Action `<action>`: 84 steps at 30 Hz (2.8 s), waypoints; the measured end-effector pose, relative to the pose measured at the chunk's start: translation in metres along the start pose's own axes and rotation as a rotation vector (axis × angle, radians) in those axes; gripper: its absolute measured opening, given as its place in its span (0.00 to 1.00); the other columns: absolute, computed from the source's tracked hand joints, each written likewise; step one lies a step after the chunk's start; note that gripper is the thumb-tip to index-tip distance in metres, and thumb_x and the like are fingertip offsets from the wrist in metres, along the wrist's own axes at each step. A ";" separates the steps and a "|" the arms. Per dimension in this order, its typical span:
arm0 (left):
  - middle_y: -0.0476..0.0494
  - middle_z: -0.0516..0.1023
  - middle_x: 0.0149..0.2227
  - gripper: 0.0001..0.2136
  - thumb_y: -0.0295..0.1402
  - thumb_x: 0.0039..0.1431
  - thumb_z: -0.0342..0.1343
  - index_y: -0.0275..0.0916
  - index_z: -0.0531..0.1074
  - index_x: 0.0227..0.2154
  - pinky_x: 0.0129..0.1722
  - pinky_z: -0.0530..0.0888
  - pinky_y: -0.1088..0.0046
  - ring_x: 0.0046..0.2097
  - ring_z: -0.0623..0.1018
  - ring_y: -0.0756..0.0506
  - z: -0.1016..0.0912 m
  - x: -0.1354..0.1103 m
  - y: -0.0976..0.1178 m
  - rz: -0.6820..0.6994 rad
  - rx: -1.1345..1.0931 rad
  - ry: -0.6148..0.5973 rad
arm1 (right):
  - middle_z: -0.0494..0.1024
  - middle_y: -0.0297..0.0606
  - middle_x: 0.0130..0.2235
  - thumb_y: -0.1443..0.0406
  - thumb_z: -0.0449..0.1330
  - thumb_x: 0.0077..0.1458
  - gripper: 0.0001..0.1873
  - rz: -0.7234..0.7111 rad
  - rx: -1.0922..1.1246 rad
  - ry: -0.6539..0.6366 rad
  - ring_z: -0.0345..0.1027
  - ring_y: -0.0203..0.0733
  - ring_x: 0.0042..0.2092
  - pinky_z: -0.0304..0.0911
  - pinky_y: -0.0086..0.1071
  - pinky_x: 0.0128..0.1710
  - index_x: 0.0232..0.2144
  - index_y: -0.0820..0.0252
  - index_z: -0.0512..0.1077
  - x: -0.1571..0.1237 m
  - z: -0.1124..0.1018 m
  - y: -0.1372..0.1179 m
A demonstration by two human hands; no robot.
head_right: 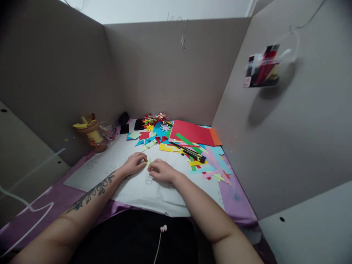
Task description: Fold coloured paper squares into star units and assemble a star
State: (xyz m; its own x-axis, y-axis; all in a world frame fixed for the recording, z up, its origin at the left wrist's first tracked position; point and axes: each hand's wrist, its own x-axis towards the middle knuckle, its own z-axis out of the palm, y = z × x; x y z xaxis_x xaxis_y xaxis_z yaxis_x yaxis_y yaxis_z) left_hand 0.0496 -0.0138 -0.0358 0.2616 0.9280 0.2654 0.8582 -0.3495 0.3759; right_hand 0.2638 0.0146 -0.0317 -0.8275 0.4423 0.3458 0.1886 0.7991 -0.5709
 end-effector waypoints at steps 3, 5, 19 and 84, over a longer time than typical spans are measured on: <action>0.47 0.73 0.43 0.08 0.36 0.52 0.51 0.43 0.72 0.33 0.48 0.64 0.65 0.47 0.69 0.42 0.000 0.000 -0.001 -0.014 0.000 -0.010 | 0.76 0.39 0.39 0.71 0.56 0.50 0.11 -0.072 -0.060 0.042 0.65 0.41 0.45 0.56 0.37 0.50 0.38 0.60 0.72 0.004 0.004 0.009; 0.47 0.73 0.44 0.07 0.36 0.52 0.51 0.42 0.72 0.32 0.49 0.64 0.64 0.48 0.69 0.42 0.001 0.000 -0.002 -0.019 -0.007 -0.011 | 0.76 0.39 0.41 0.71 0.56 0.50 0.12 -0.089 -0.111 0.010 0.65 0.41 0.46 0.55 0.39 0.51 0.38 0.59 0.72 0.004 0.004 0.012; 0.46 0.74 0.45 0.08 0.37 0.49 0.51 0.41 0.74 0.25 0.47 0.66 0.66 0.47 0.70 0.42 0.003 0.010 -0.001 -0.110 0.010 -0.035 | 0.75 0.40 0.42 0.68 0.57 0.51 0.11 -0.014 -0.248 -0.096 0.60 0.47 0.51 0.52 0.43 0.52 0.38 0.57 0.71 0.003 -0.003 0.000; 0.49 0.71 0.31 0.04 0.34 0.52 0.52 0.39 0.65 0.29 0.36 0.68 0.72 0.36 0.71 0.48 0.010 0.008 0.040 -0.204 -0.475 0.308 | 0.70 0.34 0.31 0.68 0.57 0.48 0.04 0.346 0.141 0.458 0.64 0.38 0.36 0.60 0.30 0.37 0.23 0.61 0.69 0.009 0.003 0.018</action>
State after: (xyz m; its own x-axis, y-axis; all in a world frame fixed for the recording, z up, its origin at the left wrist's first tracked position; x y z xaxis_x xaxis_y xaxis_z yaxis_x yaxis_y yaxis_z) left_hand 0.0903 -0.0189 -0.0277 -0.0884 0.9270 0.3646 0.5679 -0.2538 0.7830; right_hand 0.2582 0.0321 -0.0407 -0.4124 0.8231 0.3903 0.3086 0.5294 -0.7903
